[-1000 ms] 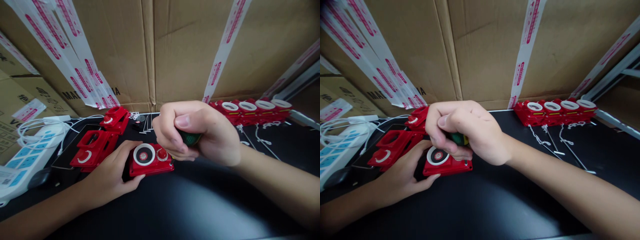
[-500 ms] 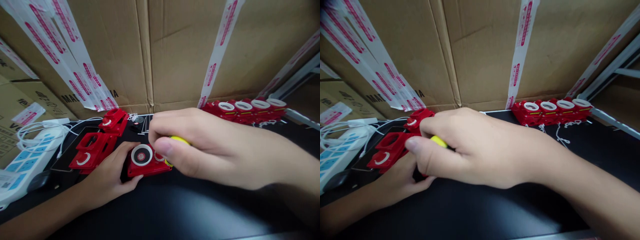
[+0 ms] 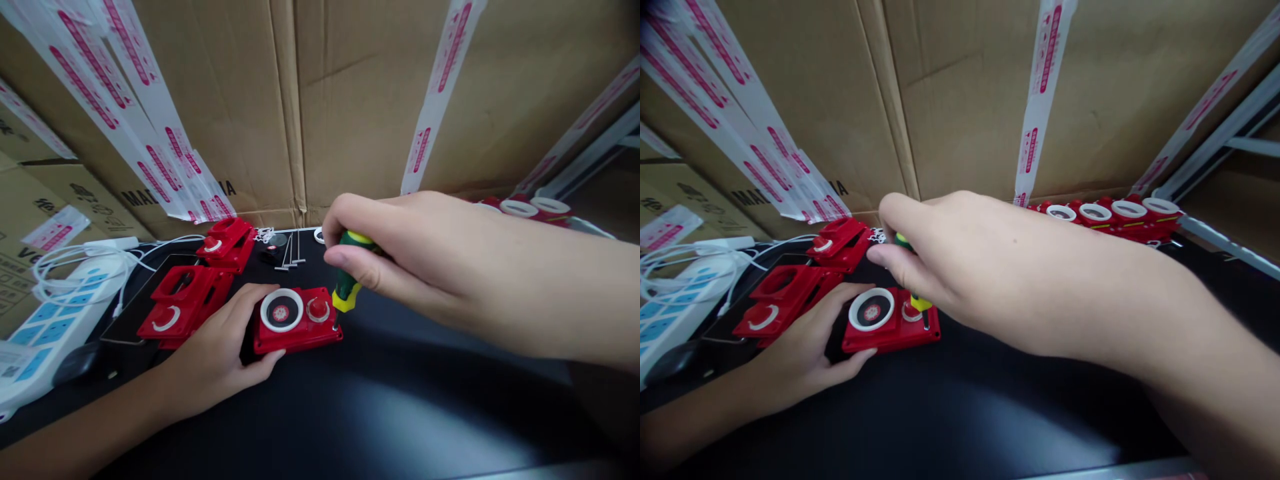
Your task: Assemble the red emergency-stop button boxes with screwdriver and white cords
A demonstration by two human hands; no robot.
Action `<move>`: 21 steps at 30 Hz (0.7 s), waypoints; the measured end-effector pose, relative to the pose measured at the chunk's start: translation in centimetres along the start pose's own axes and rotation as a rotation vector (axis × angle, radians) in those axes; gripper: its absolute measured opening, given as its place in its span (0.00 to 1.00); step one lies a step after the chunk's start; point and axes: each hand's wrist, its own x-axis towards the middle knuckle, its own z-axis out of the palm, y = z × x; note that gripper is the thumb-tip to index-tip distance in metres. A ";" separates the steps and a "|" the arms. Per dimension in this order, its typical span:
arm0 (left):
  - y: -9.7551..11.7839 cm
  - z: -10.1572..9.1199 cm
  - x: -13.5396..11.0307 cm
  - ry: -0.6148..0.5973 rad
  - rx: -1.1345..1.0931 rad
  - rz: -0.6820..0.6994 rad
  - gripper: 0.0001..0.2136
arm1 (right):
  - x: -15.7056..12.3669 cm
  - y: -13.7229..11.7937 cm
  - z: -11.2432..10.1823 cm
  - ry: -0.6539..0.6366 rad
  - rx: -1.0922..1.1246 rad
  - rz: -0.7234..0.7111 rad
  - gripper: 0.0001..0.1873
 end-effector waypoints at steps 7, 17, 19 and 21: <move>0.0 0.0 0.1 0.001 0.005 0.015 0.30 | 0.7 -0.1 0.1 0.117 -0.222 0.055 0.29; -0.1 -0.1 0.0 -0.012 -0.027 -0.017 0.29 | 0.6 -0.1 0.2 0.000 -0.229 -0.016 0.14; -0.2 -0.3 0.0 -0.035 -0.045 -0.034 0.29 | 0.6 0.3 0.2 -0.010 -0.187 -0.041 0.16; -0.3 -0.4 0.0 -0.052 -0.056 -0.047 0.29 | 0.6 0.5 0.1 -0.029 -0.131 -0.057 0.16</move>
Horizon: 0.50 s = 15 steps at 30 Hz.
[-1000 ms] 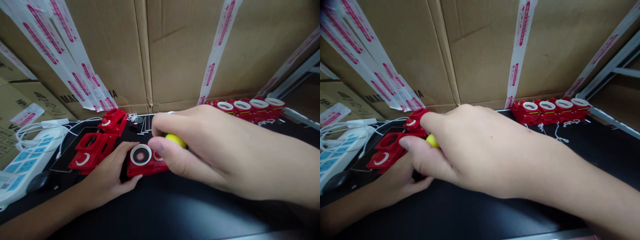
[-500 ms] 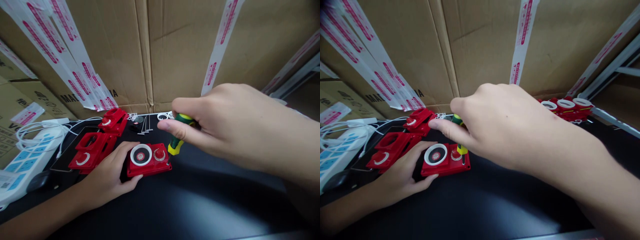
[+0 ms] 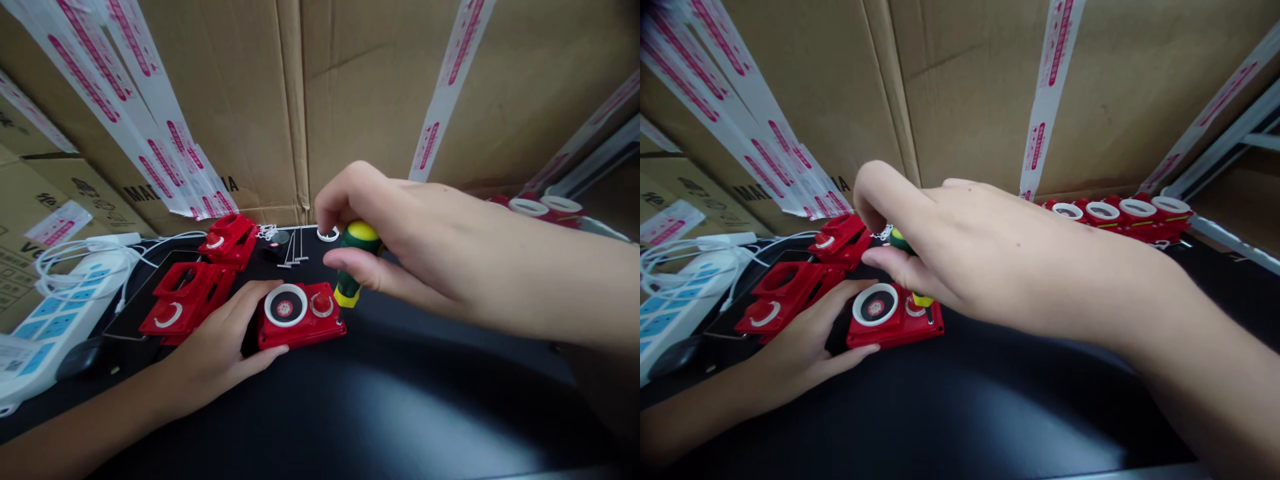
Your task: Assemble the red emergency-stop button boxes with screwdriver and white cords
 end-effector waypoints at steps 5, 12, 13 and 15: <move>-0.2 -0.1 0.1 -0.005 0.005 0.004 0.29 | -0.1 0.5 -0.9 -0.044 0.163 -0.070 0.16; -0.2 -0.2 0.3 -0.004 0.015 0.009 0.30 | 0.0 1.7 -2.1 -0.076 0.379 -0.024 0.15; -0.2 -0.2 0.3 -0.007 0.011 0.015 0.30 | 0.0 1.8 -2.1 -0.082 0.435 -0.019 0.15; -0.3 -0.2 0.3 -0.013 0.002 0.016 0.31 | 0.2 2.1 -2.0 -0.122 0.584 -0.015 0.17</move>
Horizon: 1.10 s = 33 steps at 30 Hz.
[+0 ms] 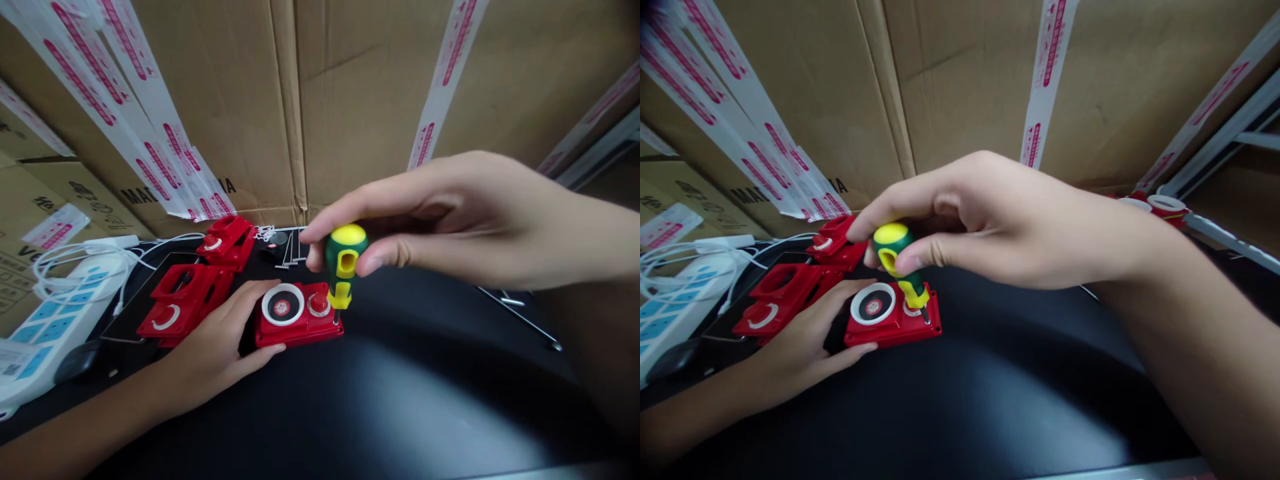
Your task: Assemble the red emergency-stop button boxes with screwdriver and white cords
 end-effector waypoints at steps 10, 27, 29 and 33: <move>-0.2 0.1 0.1 0.005 0.017 0.012 0.31 | 0.7 -0.3 2.1 0.072 -0.179 0.064 0.17; -0.1 0.1 -0.1 0.001 0.047 -0.010 0.31 | 0.0 -0.9 1.7 0.041 -0.423 -0.013 0.14; 0.0 0.1 0.0 0.003 0.046 -0.020 0.30 | -0.1 -0.9 1.2 0.020 -0.412 -0.034 0.14; 0.1 0.0 0.1 0.002 0.042 -0.015 0.31 | -0.6 -0.4 -0.2 -0.050 -0.349 -0.104 0.15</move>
